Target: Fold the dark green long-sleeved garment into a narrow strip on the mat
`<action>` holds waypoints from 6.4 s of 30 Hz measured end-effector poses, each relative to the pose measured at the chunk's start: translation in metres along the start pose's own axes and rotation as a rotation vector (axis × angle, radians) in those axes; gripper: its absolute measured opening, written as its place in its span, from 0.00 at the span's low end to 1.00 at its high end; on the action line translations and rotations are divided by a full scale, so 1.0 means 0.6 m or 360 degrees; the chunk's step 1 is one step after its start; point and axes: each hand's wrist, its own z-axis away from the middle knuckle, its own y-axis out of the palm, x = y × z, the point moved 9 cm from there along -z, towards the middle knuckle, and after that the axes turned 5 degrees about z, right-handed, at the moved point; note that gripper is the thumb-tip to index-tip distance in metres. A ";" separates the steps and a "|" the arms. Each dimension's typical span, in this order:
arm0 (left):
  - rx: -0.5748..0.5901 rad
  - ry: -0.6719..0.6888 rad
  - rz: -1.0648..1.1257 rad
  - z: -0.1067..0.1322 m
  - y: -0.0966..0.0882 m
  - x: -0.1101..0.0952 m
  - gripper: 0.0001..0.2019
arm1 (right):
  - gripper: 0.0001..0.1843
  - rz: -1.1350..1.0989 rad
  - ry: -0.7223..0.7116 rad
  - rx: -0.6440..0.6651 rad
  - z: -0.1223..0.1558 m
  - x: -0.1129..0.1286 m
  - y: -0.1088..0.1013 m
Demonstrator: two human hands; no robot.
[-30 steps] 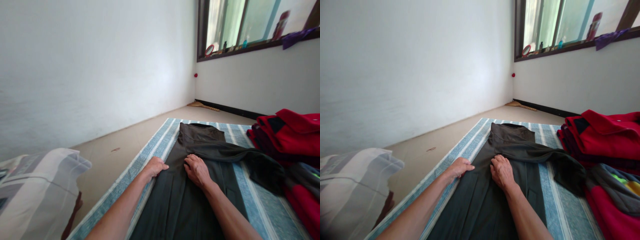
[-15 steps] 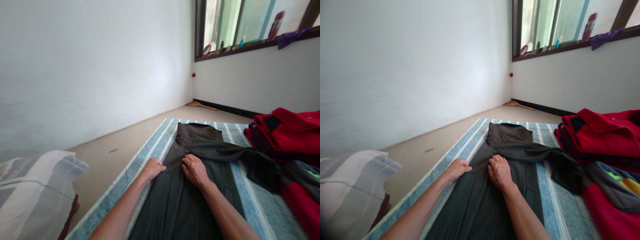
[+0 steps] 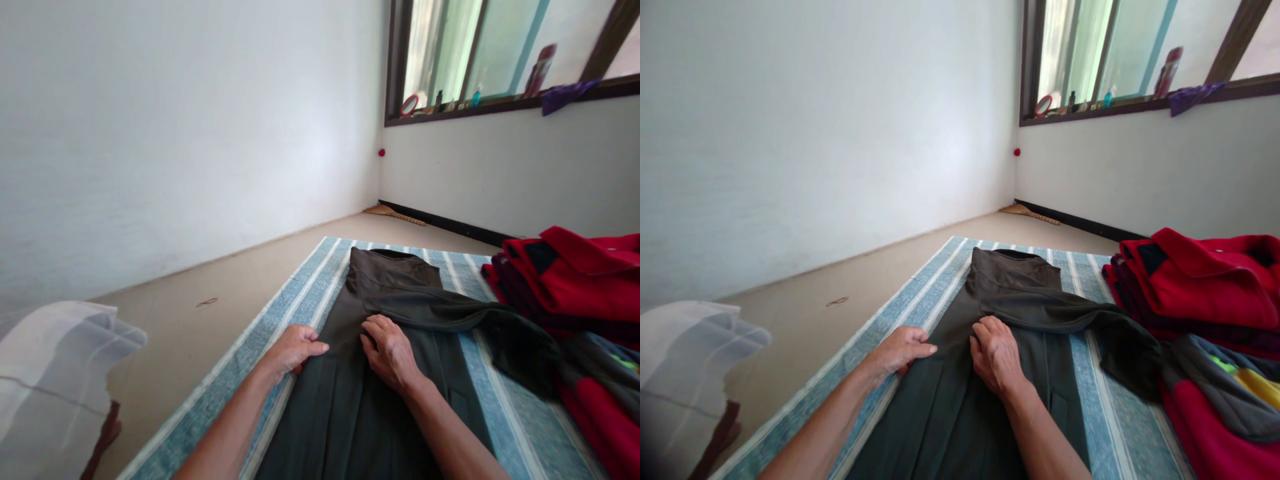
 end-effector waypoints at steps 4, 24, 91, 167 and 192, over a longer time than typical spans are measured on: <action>-0.0008 0.0069 0.0026 -0.004 0.004 0.000 0.17 | 0.12 -0.0096 0.0166 -0.0005 -0.003 -0.014 -0.013; 0.0082 0.0092 0.0137 0.009 0.007 -0.010 0.20 | 0.06 -0.1390 0.2028 0.0604 0.116 -0.020 0.026; 0.0155 0.0022 0.0216 0.000 0.012 0.009 0.26 | 0.16 -0.2726 0.2048 0.0758 0.066 0.079 0.127; 0.0103 0.0112 0.0142 0.004 0.015 -0.005 0.24 | 0.26 -0.2942 0.1928 0.0738 0.046 0.082 0.122; 0.0047 0.0109 0.0188 0.005 0.015 -0.008 0.26 | 0.25 -0.2840 0.1938 0.0775 0.047 0.075 0.125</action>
